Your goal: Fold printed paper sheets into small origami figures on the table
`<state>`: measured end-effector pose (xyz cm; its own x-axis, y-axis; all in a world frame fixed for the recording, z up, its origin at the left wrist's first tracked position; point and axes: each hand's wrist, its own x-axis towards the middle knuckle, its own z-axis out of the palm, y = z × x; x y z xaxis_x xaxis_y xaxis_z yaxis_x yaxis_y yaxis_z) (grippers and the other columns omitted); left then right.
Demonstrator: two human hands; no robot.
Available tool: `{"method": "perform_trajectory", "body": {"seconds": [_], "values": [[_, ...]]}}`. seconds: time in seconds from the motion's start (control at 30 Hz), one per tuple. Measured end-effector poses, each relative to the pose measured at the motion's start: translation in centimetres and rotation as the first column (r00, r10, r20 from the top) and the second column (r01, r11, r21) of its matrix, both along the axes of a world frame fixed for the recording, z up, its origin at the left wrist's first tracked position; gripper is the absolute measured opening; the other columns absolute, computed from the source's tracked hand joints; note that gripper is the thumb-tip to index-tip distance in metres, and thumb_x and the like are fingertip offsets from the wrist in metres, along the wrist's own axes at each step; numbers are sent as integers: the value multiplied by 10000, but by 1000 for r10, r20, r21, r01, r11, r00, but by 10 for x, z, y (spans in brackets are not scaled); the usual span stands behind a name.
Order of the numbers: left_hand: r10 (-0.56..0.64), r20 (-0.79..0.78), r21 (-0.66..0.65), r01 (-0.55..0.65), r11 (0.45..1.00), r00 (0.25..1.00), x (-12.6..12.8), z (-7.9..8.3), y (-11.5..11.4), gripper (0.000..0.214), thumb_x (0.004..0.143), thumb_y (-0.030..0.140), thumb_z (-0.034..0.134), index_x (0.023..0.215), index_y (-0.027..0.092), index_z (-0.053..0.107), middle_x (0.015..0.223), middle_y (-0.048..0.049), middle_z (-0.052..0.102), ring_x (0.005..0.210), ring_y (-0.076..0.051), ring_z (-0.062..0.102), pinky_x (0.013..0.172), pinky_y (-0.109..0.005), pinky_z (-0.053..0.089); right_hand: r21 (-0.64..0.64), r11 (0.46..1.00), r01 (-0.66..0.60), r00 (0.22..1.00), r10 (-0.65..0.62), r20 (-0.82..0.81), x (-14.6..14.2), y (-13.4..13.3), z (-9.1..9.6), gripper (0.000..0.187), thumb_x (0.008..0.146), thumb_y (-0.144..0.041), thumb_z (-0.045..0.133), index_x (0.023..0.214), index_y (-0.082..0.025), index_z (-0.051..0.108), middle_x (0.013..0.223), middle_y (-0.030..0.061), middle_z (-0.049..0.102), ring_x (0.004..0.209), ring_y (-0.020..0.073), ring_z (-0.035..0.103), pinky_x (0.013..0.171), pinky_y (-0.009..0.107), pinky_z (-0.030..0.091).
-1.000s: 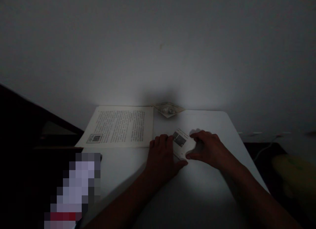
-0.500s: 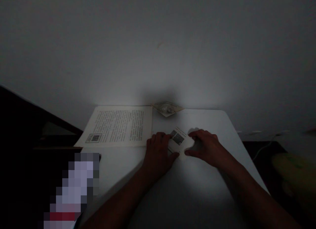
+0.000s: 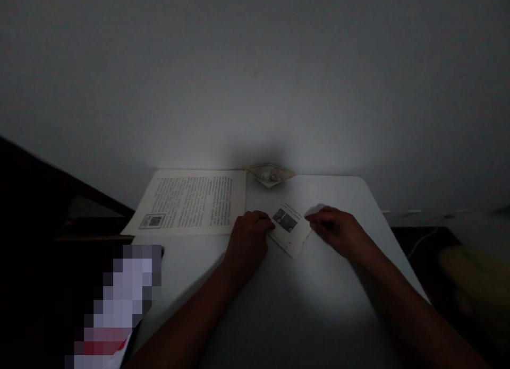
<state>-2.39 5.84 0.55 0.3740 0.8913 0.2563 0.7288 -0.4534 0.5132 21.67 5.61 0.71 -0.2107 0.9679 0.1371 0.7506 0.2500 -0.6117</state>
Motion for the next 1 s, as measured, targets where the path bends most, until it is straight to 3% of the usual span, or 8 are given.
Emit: {"method": "perform_trajectory", "body": {"seconds": [0.27, 0.37, 0.47, 0.77, 1.0], "values": [[4, -247, 138, 31, 990, 969, 9, 0, -10, 221, 833, 59, 467, 910, 160, 648, 978, -92, 604, 903, -220, 536, 801, -377, 460, 99, 995, -2, 976, -19, 216, -15, -5, 12, 178, 826, -204, 529, 858, -202, 705, 835, 56, 687, 739, 197, 635, 691, 342, 496], [5, -271, 141, 35, 989, 963, 16, 3, -16, 147, 863, 162, 490, 923, 143, 623, 967, -103, 589, 895, -235, 519, 810, -391, 461, 125, 992, 6, 923, -54, 381, -25, -10, 16, 198, 856, -245, 510, 860, -191, 701, 825, 76, 670, 777, 230, 624, 719, 374, 485], [9, -261, 135, 27, 991, 965, 23, 2, -21, 225, 866, 269, 523, 1027, 129, 594, 1044, -116, 573, 966, -259, 502, 848, -399, 453, 136, 991, 14, 873, -79, 482, -35, -16, 18, 247, 887, -298, 484, 889, -174, 697, 825, 99, 643, 766, 239, 602, 723, 379, 478], [10, -349, 135, 40, 990, 937, 26, -1, -22, 480, 901, 350, 438, 1320, 116, 428, 1396, -134, 437, 1084, -298, 481, 882, -454, 415, 193, 979, -66, 825, -56, 563, -46, -17, 11, 366, 916, -298, 438, 1230, -174, 578, 997, 149, 602, 814, 244, 545, 733, 377, 436], [23, -342, 121, 19, 992, 939, 34, -2, -15, 587, 859, 403, 453, 1358, 101, 391, 1406, -141, 424, 1089, -326, 462, 885, -464, 396, 98, 995, -27, 781, -40, 623, -52, -6, 16, 429, 946, -352, 366, 1356, -260, 453, 1083, 143, 590, 888, 252, 575, 730, 356, 416]]}}
